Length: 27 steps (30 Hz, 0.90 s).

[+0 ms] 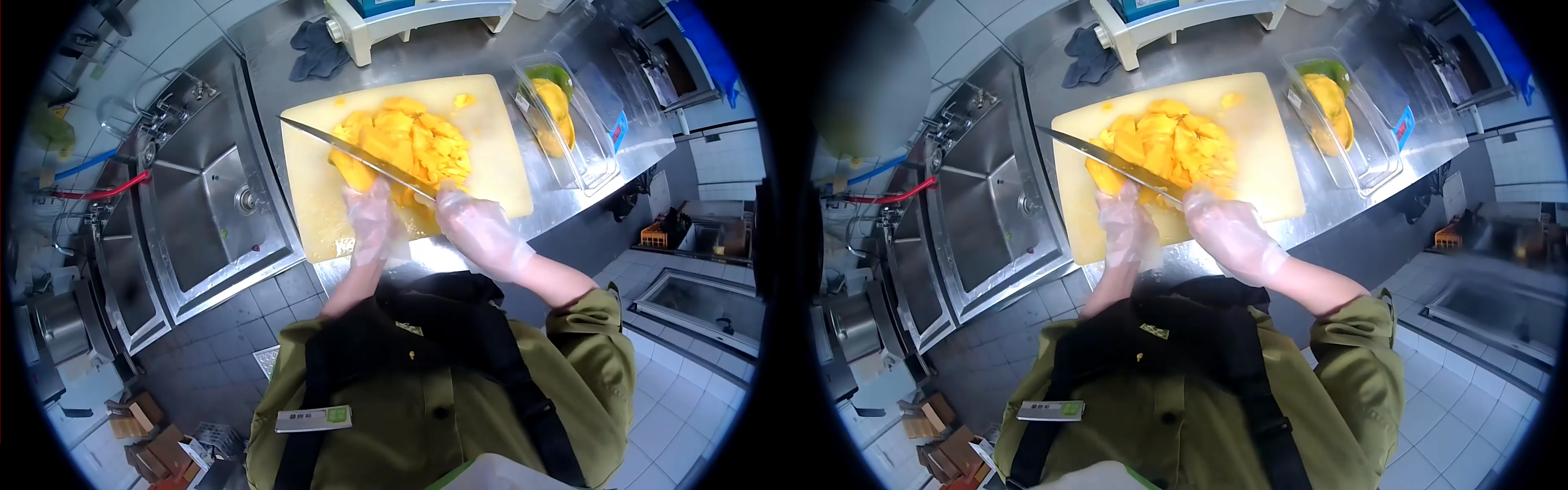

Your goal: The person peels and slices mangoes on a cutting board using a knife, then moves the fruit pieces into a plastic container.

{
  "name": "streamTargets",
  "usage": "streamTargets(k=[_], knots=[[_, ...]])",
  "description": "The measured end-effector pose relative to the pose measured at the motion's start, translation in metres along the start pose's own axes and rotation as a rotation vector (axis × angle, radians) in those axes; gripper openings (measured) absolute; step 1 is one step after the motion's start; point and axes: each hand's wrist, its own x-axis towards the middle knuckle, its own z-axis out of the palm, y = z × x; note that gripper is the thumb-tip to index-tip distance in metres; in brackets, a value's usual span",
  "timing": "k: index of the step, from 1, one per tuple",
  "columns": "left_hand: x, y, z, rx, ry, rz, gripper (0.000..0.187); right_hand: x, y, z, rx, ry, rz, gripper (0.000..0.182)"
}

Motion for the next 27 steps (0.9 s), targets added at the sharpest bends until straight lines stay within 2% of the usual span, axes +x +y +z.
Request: streamTargets(k=[2,5,7,10,11,14,17,19,20,22,23,25,27], knots=[[-0.003,0.000,0.004,0.042,0.006,-0.015,0.043,0.001,0.002,0.007,-0.010,0.005,0.024,0.011],[-0.006,0.011,0.019,-0.067,-0.010,-0.037,0.045,0.008,-0.003,0.013,0.080,0.024,0.119,0.010],[-0.010,0.010,0.012,-0.007,-0.002,-0.087,0.043,0.010,-0.004,0.018,0.158,0.069,0.179,0.010],[-0.012,0.004,-0.003,0.049,0.061,-0.149,0.041,0.014,0.006,0.040,0.172,0.069,0.098,0.014],[-0.013,0.002,-0.008,0.063,0.092,-0.169,0.040,0.014,0.008,0.044,0.221,0.065,0.136,0.015],[-0.013,-0.006,-0.024,0.126,0.145,-0.115,0.038,0.019,0.003,0.044,0.312,0.065,0.205,0.016],[-0.023,-0.014,-0.053,1.643,0.012,0.521,0.042,0.020,-0.010,0.033,0.321,0.041,0.185,0.016],[-0.023,-0.019,-0.054,1.369,0.020,0.382,0.047,0.011,-0.023,0.023,0.345,-0.017,0.179,0.015],[-0.023,-0.022,-0.053,1.229,0.023,0.313,0.049,0.007,-0.024,0.025,0.321,-0.008,0.104,0.014],[-0.024,0.007,-0.024,1.213,0.036,-0.075,0.047,0.002,-0.025,0.030,0.269,0.014,-0.050,0.013],[-0.023,0.018,-0.014,1.193,0.043,-0.266,0.046,0.003,-0.028,0.027,0.272,0.021,-0.062,0.010],[-0.021,-0.017,-0.042,1.020,-0.026,-0.056,0.053,0.005,-0.031,0.030,0.177,-0.020,-0.072,0.008],[-0.021,-0.039,-0.060,0.997,-0.057,0.023,0.056,0.007,-0.031,0.028,0.144,-0.016,-0.079,0.006]])
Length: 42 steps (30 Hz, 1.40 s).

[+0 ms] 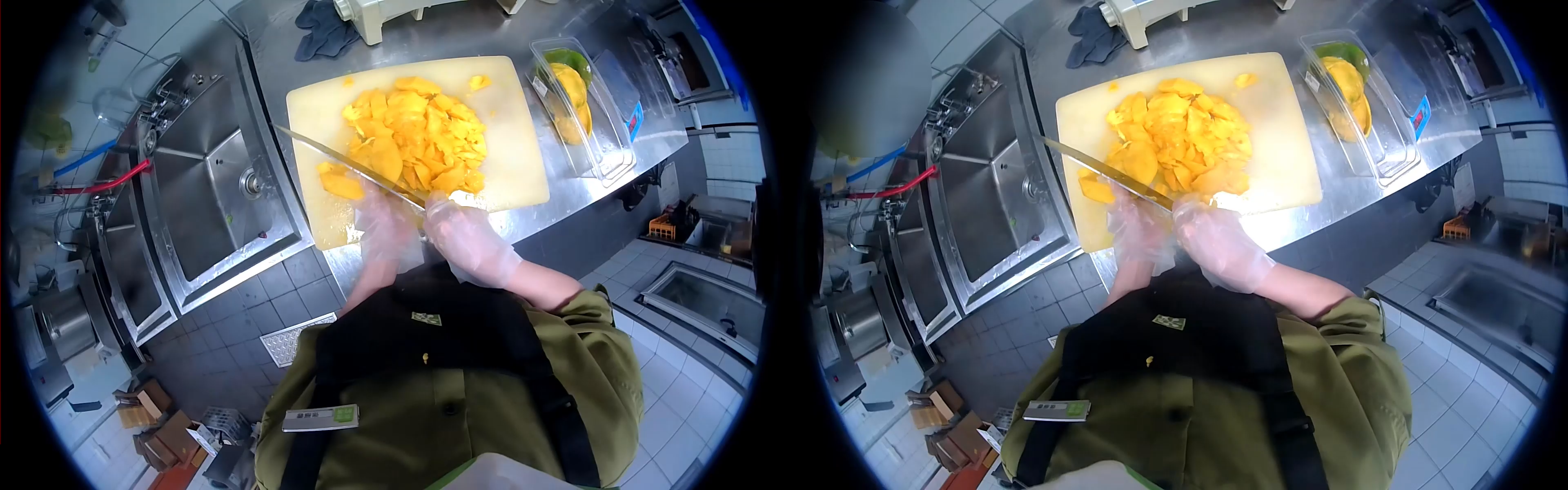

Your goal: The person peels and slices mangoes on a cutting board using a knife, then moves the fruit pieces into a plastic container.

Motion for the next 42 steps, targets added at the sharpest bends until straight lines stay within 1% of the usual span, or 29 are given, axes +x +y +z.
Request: streamTargets(k=[2,5,6,7,8,10,12,13,15,16,18,20,22,24,25,26,27,28,29,30,31,32,35,36,38,39,41,42], knots=[[-0.002,0.028,-0.009,0.127,-0.017,-0.056,0.055,-0.001,0.000,-0.008,0.026,0.039,-0.010,0.009],[-0.007,0.060,-0.021,0.325,-0.038,-0.140,0.054,0.005,0.006,-0.005,-0.069,0.027,0.013,0.014],[-0.005,0.039,-0.012,0.249,0.027,-0.097,0.054,0.008,0.009,-0.001,-0.093,0.006,0.060,0.014],[-0.001,0.001,0.005,0.173,0.091,-0.055,0.054,0.010,0.011,0.007,-0.116,-0.016,0.108,0.014],[0.000,-0.008,0.010,0.111,0.132,-0.023,0.054,0.013,0.012,0.012,-0.139,-0.038,0.154,0.013],[0.000,-0.010,0.012,0.004,0.185,0.034,0.053,0.017,0.012,0.013,-0.093,0.005,0.148,0.011],[-0.002,-0.011,0.007,-0.089,0.137,0.040,0.043,0.022,0.013,0.018,-0.072,0.010,0.158,0.010],[-0.001,-0.013,0.000,-0.136,0.075,0.024,0.035,0.025,0.015,0.025,-0.074,-0.004,0.172,0.009],[-0.001,-0.008,-0.017,-0.102,-0.045,-0.081,0.030,0.029,0.014,0.033,-0.068,0.011,0.167,0.009],[-0.003,0.019,-0.036,-0.021,-0.101,-0.172,0.030,0.031,0.013,0.036,-0.060,0.037,0.146,0.009],[-0.011,0.031,-0.047,0.172,-0.074,-0.167,0.035,0.032,0.008,0.045,-0.049,0.046,0.135,0.009],[-0.017,0.026,-0.045,0.392,0.091,0.043,0.052,0.033,0.005,0.058,-0.052,0.023,0.155,0.009],[-0.024,0.016,-0.046,0.205,0.096,-0.049,0.049,0.034,0.011,0.078,-0.122,0.006,0.156,0.009],[-0.027,0.015,-0.047,-0.102,0.155,-0.165,0.047,0.034,0.025,0.082,-0.152,-0.015,0.124,0.008],[-0.028,0.020,-0.049,-0.311,0.209,-0.238,0.046,0.031,0.037,0.078,-0.142,-0.030,0.093,0.008],[-0.029,0.017,-0.050,-0.322,0.209,-0.240,0.046,0.031,0.043,0.075,-0.136,-0.045,0.055,0.008],[-0.030,0.013,-0.051,-0.333,0.209,-0.241,0.046,0.031,0.039,0.072,-0.197,-0.039,0.026,0.007],[-0.032,0.000,-0.054,-0.139,0.143,-0.174,0.045,0.030,0.032,0.069,-0.255,-0.030,0.000,0.007],[-0.031,-0.006,-0.052,-0.083,0.124,-0.144,0.044,0.032,0.027,0.063,-0.321,-0.011,-0.026,0.007],[-0.028,-0.002,-0.053,-0.027,0.106,-0.113,0.043,0.032,0.022,0.058,-0.163,0.011,0.015,0.007],[-0.030,0.004,-0.050,-0.103,0.132,-0.133,0.043,0.031,0.016,0.054,-0.003,0.034,0.059,0.008],[-0.027,0.013,-0.049,-0.088,0.122,-0.181,0.044,0.030,0.012,0.053,0.155,0.061,0.103,0.008],[-0.027,0.032,-0.049,0.047,0.055,-0.299,0.046,0.018,-0.002,0.056,-0.012,-0.009,-0.025,0.008],[-0.030,0.035,-0.048,0.217,-0.013,-0.312,0.046,0.016,-0.003,0.064,-0.009,0.009,-0.068,0.007],[-0.037,0.037,-0.047,0.558,-0.157,-0.329,0.047,0.018,-0.003,0.075,-0.033,-0.039,0.041,0.007],[-0.039,0.038,-0.046,0.656,-0.201,-0.340,0.047,0.018,-0.004,0.079,-0.047,-0.064,0.098,0.007],[-0.039,0.041,-0.042,0.809,-0.280,-0.355,0.048,0.023,0.002,0.090,0.022,0.001,0.171,0.008],[-0.038,0.042,-0.041,0.810,-0.282,-0.345,0.048,0.026,0.006,0.091,0.056,0.036,0.208,0.009]])
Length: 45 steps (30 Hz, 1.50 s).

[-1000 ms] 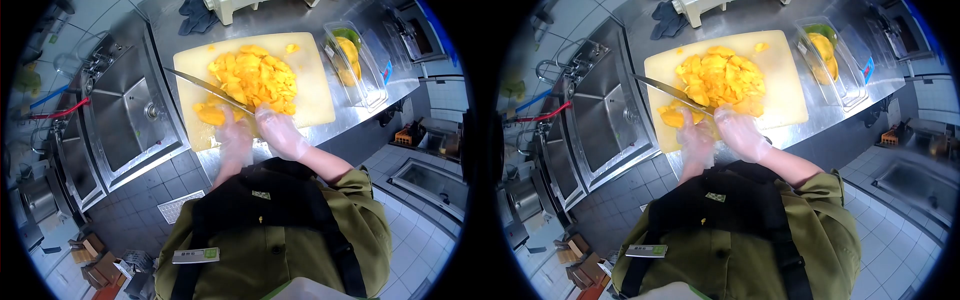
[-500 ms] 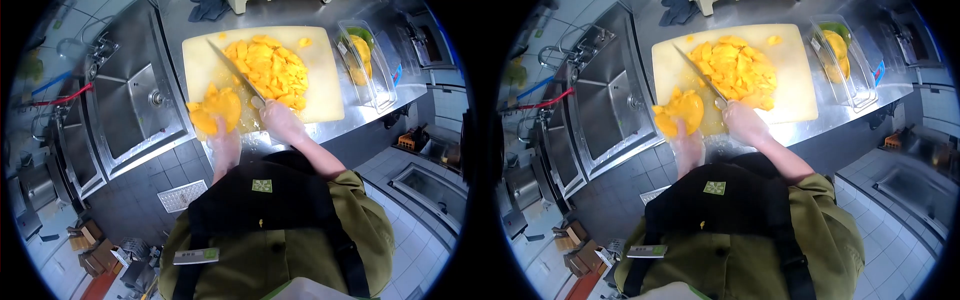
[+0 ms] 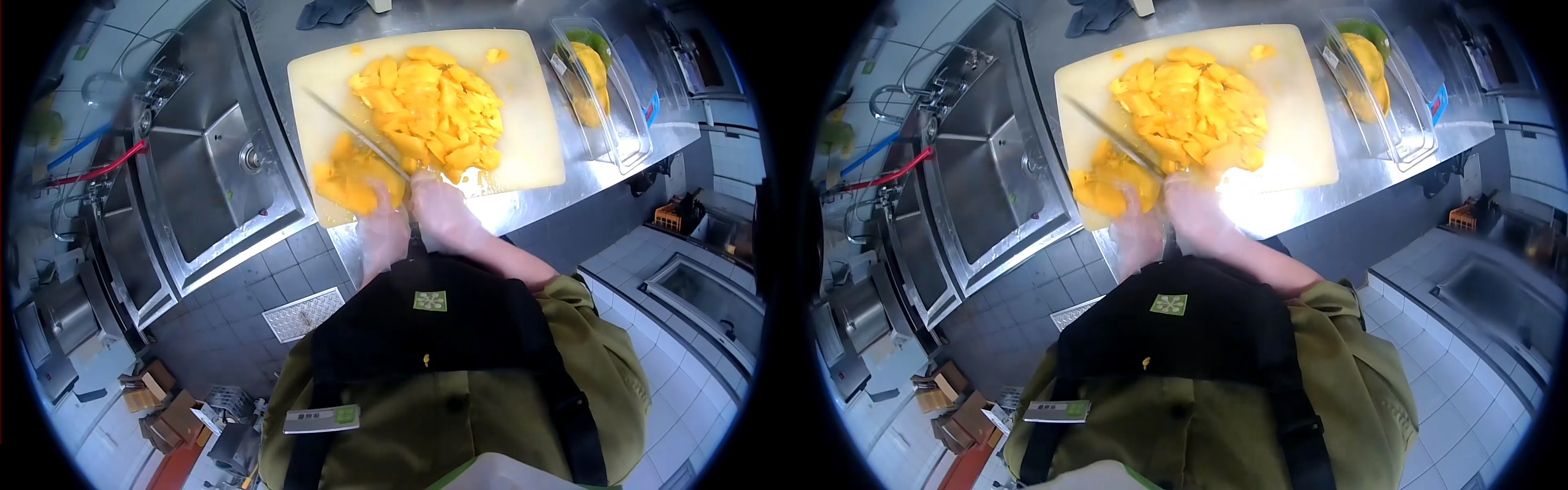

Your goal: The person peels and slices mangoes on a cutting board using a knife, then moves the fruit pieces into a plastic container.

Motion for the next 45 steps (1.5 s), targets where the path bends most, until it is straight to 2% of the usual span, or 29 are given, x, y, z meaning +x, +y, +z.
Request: streamTargets(k=[3,5,8,11,13,16,19,22,23,25,28,29,31,34,35,37,38,40,41,43,44,45], knots=[[0.002,-0.004,-0.002,-0.056,0.033,0.040,0.049,0.005,0.009,-0.005,0.145,-0.113,0.158,0.017],[0.008,-0.011,-0.005,-0.115,0.074,0.093,0.051,0.006,0.031,0.009,0.092,-0.109,0.060,0.011],[0.014,-0.024,-0.006,-0.200,0.123,0.166,0.057,0.002,0.030,-0.010,0.000,-0.110,0.015,0.012],[0.019,-0.009,-0.013,-1.612,0.030,-0.138,0.054,0.004,0.020,-0.036,0.055,-0.065,0.064,0.019],[0.019,-0.012,-0.009,-1.625,0.095,-0.081,0.052,0.001,0.011,-0.040,0.103,-0.032,0.138,0.020],[0.019,-0.026,-0.005,-1.672,0.078,-0.061,0.049,-0.009,0.005,-0.047,0.321,-0.066,-0.027,0.019],[0.022,-0.040,-0.005,-1.746,0.011,-0.074,0.048,-0.010,0.020,-0.022,0.155,-0.065,-0.261,0.013],[0.023,-0.048,0.005,-1.876,-0.020,-0.031,0.048,-0.004,0.018,-0.009,0.231,-0.168,-0.084,0.022],[0.023,-0.049,0.009,-1.928,-0.029,-0.001,0.049,-0.003,0.020,-0.001,0.203,-0.156,-0.121,0.022],[0.023,-0.049,0.007,-1.922,-0.021,0.007,0.050,0.002,0.019,0.009,0.144,-0.129,-0.192,0.022],[0.021,-0.051,0.008,-1.765,0.003,-0.052,0.053,0.004,0.004,0.005,-0.176,-0.056,-0.173,0.008],[0.020,-0.052,0.008,-1.688,0.015,-0.082,0.053,0.005,0.005,0.002,-0.074,-0.051,-0.164,0.009],[0.017,-0.050,0.008,-1.785,0.007,-0.034,0.054,0.006,0.006,-0.002,0.132,-0.040,-0.137,0.013],[0.016,-0.048,0.008,-1.752,0.025,-0.009,0.055,0.014,0.002,-0.010,-0.124,-0.157,-0.135,0.011],[0.016,-0.049,0.008,-1.709,0.036,-0.012,0.056,0.017,0.000,-0.010,-0.092,-0.176,-0.065,0.011],[0.016,-0.051,0.011,-1.816,0.024,-0.026,0.057,0.024,-0.001,-0.010,-0.027,-0.215,0.071,0.011],[0.015,-0.052,0.012,-1.869,0.020,-0.035,0.057,0.027,0.002,-0.009,-0.038,-0.230,0.067,0.012],[0.012,-0.054,0.008,-1.778,0.028,-0.081,0.050,0.031,0.010,-0.005,-0.060,-0.261,0.054,0.012],[0.009,-0.056,0.006,-1.734,0.037,-0.105,0.046,0.029,0.015,-0.005,-0.036,-0.199,-0.014,0.013],[0.013,-0.068,0.009,-1.180,0.149,0.084,0.036,0.030,0.022,-0.011,0.006,-0.066,-0.155,0.014],[0.012,-0.073,0.012,-0.898,0.189,0.162,0.031,0.027,0.019,-0.010,0.144,-0.022,0.028,0.016],[0.013,-0.075,0.015,-1.040,0.161,0.098,0.028,0.023,0.018,-0.012,0.124,-0.042,-0.059,0.015]])
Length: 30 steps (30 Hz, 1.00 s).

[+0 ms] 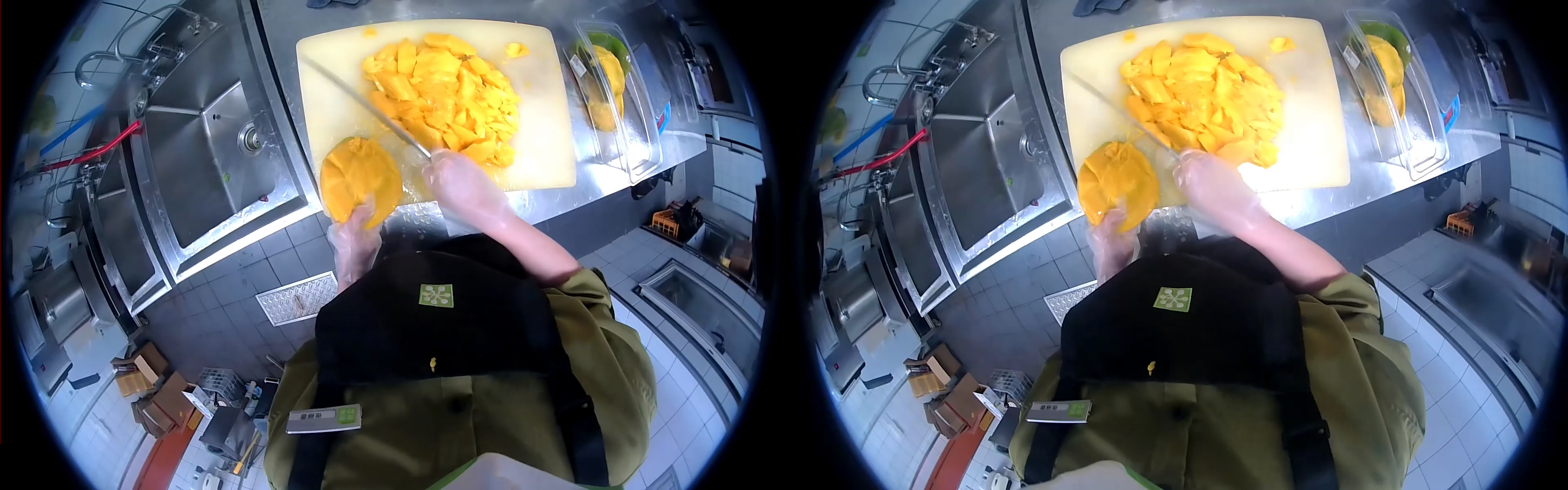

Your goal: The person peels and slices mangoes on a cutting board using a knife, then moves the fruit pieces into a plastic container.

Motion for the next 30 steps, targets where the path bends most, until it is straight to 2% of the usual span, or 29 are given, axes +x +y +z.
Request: streamTargets(k=[2,5,7,11,14,18,20,23,26,30], knots=[[0.004,0.004,0.004,-0.271,0.024,-0.146,0.021,-0.005,-0.005,-0.008,-0.047,-0.042,-0.162,0.015],[0.006,-0.011,0.002,-0.113,-0.039,-0.038,0.022,-0.008,-0.008,0.005,-0.033,-0.096,-0.176,0.012],[0.005,-0.019,0.003,-0.264,-0.054,-0.105,0.023,-0.008,-0.007,0.016,-0.090,-0.108,-0.123,0.010],[0.003,-0.003,0.006,-0.470,-0.042,-0.387,0.040,-0.004,-0.018,0.018,-0.206,-0.123,-0.040,0.007],[-0.001,0.003,0.018,-0.885,-0.022,-0.291,0.058,-0.001,-0.027,0.007,-0.288,-0.140,-0.084,0.007],[0.000,0.011,0.018,-0.893,-0.071,-0.288,0.067,0.002,-0.032,0.002,-0.296,-0.112,-0.079,0.007],[0.000,0.016,0.022,-0.947,-0.091,-0.221,0.065,0.004,-0.033,0.001,-0.301,-0.138,-0.024,0.008],[0.001,0.009,0.022,-0.859,-0.091,-0.188,0.064,0.007,-0.030,0.004,-0.311,-0.125,-0.002,0.009],[0.005,0.002,0.018,-0.714,-0.069,-0.226,0.063,0.010,-0.029,0.003,-0.285,-0.084,-0.029,0.013],[0.001,0.033,0.023,-0.766,-0.024,-0.245,0.060,0.013,-0.028,0.008,-0.369,-0.120,0.006,0.019]])
